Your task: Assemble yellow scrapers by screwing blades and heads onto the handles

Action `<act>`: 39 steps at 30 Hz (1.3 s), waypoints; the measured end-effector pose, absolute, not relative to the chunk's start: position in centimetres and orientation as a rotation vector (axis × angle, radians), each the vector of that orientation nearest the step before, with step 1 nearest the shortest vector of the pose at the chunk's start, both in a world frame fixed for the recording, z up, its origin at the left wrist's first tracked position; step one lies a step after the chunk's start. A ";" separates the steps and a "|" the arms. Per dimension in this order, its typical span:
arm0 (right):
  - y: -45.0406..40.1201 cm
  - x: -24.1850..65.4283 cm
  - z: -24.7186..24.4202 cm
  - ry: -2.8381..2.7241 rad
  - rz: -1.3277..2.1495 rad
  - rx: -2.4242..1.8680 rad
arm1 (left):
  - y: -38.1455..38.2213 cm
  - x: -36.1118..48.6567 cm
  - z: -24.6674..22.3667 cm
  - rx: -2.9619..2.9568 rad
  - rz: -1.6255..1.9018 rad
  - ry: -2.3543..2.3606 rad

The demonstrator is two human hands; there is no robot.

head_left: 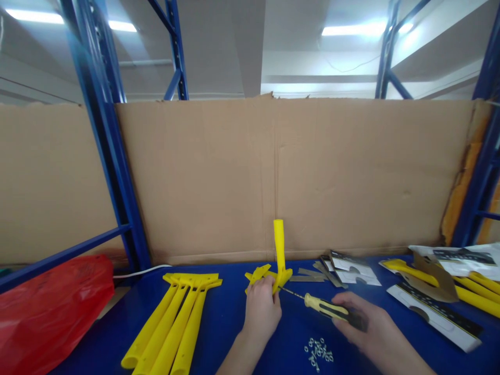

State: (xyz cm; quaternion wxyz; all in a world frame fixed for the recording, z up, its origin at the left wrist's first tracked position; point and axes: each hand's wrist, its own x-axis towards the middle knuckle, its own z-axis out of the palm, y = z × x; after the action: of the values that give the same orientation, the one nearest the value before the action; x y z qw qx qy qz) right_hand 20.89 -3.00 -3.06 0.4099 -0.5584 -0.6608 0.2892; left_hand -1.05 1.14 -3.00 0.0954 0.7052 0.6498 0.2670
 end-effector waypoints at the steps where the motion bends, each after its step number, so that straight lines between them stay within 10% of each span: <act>1: -3.0 21.0 -3.0 -1.684 0.706 -1.391 | 1.1 -1.1 -3.0 2.106 0.794 1.916; 39: -3.2 20.2 -3.5 -1.767 0.685 -1.503 | 0.5 -0.5 -3.0 2.189 0.788 1.905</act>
State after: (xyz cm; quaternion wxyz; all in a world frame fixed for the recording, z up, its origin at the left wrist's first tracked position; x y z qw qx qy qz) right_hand 20.20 -3.20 -3.52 0.3534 -0.5812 -0.6835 0.2648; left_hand -0.46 0.54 -3.03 0.0671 0.7263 0.6322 0.2613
